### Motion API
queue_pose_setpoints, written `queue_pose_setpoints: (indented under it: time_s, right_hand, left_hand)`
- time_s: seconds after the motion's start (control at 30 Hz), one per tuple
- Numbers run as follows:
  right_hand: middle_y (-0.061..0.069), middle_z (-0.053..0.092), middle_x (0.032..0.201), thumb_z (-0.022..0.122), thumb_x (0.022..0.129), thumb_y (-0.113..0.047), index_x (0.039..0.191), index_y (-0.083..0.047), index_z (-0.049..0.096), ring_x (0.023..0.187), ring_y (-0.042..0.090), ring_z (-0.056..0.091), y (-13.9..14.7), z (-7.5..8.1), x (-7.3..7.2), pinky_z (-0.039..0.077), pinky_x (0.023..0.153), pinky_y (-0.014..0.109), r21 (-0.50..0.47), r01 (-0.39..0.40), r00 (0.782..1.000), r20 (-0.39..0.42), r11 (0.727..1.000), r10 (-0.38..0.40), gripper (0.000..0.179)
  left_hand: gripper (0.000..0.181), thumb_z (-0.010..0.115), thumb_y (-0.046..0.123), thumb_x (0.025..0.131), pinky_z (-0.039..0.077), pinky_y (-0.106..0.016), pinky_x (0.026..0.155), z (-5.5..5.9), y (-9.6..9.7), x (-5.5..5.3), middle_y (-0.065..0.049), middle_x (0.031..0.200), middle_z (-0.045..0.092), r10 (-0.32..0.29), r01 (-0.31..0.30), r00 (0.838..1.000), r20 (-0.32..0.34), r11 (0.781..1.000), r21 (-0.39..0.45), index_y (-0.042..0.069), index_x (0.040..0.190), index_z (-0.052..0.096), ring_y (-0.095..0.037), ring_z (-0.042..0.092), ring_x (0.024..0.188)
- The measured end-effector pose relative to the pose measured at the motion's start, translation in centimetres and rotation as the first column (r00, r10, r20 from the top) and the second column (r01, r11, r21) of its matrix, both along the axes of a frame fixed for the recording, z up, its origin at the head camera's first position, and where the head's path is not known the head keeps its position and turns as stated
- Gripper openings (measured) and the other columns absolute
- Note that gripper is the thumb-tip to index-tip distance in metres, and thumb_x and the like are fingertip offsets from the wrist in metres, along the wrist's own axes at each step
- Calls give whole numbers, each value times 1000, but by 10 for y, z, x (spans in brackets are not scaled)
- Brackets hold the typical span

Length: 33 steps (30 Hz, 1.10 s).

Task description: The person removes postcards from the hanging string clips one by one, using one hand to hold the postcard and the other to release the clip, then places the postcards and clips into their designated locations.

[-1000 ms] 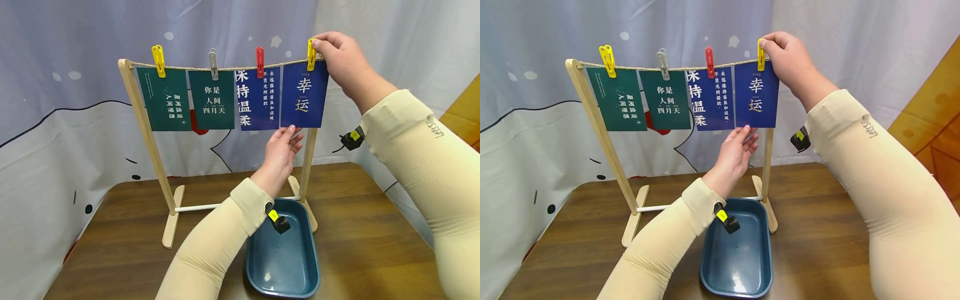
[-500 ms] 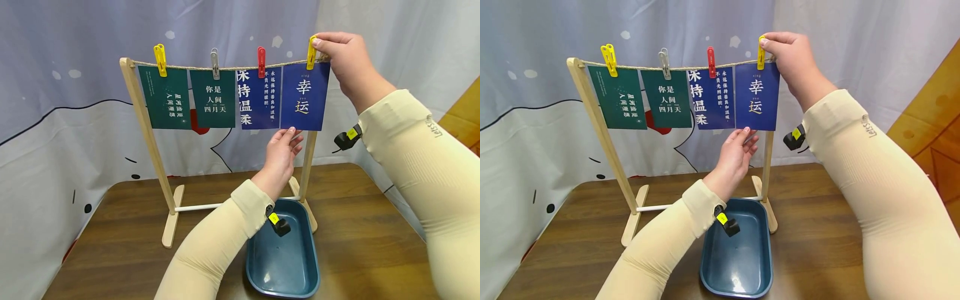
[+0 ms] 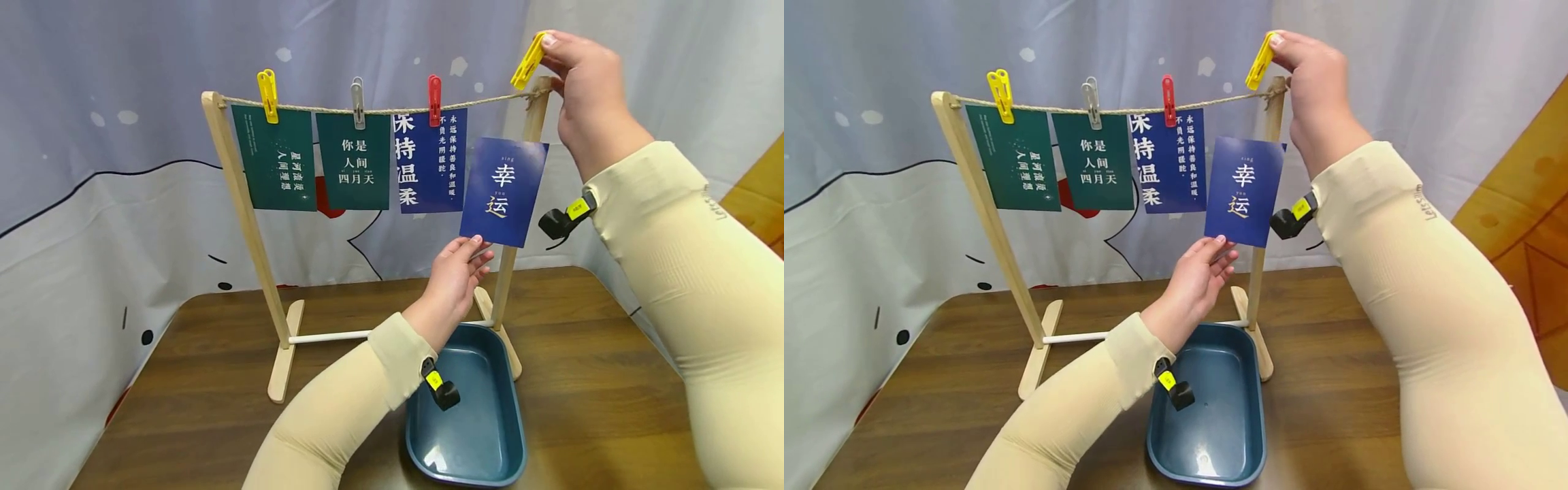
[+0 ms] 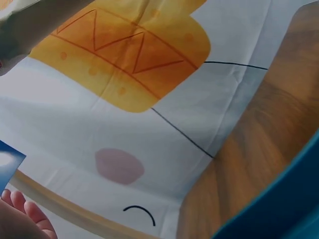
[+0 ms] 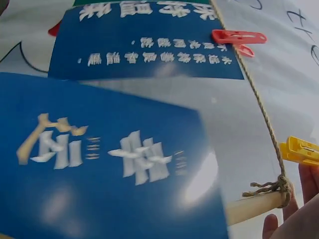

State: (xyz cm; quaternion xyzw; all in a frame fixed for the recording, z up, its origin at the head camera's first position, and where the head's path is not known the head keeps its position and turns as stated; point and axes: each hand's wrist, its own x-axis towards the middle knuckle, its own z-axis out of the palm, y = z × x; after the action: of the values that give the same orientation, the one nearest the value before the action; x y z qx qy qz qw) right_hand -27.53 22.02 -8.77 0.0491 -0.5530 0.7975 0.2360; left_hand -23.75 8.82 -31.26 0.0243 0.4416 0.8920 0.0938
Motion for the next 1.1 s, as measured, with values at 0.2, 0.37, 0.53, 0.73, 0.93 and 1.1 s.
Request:
queue_pose_setpoints:
  time_s: [0.2,0.37,0.53,0.73,0.93,1.1]
  right_hand:
    - [0,59,120,61,98,-13,116,-6,71,114,5,48,3,-5,16,27,98,15,123,106,993,-69,987,-98,22]
    - [4,59,113,58,99,-10,116,-3,70,119,11,49,4,-22,36,33,100,16,187,149,974,-195,971,-112,22]
    - [0,59,103,59,98,-10,113,-4,72,102,10,51,10,-48,54,38,87,18,317,267,952,-232,910,-199,21]
    - [-12,58,102,60,98,-17,121,-4,69,94,4,50,17,-102,71,35,80,20,624,400,916,-271,671,-295,28]
    - [4,62,102,66,95,-14,116,-1,69,91,9,50,9,-163,88,36,76,26,828,292,956,-254,480,-144,25]
    - [5,65,100,70,92,-18,115,-4,69,89,17,55,-7,-216,96,44,75,35,961,76,997,-82,265,14,26]
  left_hand:
    - [9,62,17,98,46,-25,65,-12,-18,14,-5,94,68,-38,39,997,62,999,-18,12,90,63,-17,61,81]
    - [12,60,16,99,41,-24,60,-27,-39,31,-2,89,64,-48,56,995,90,995,-88,13,87,60,-13,55,72]
    - [8,59,16,98,38,-23,56,-46,-67,49,-1,89,62,-48,62,994,94,986,-156,12,92,57,-12,50,70]
    - [16,56,14,97,36,-23,56,-67,-114,72,-4,92,60,-17,40,995,100,972,-232,8,111,54,-11,48,69]
    - [16,51,9,94,33,-21,55,-86,-157,93,-2,90,59,11,20,995,101,953,-301,7,109,51,-9,46,67]
    - [13,51,8,92,33,-20,52,-98,-186,110,-2,89,58,98,-45,987,128,931,-362,5,105,51,-9,45,66]
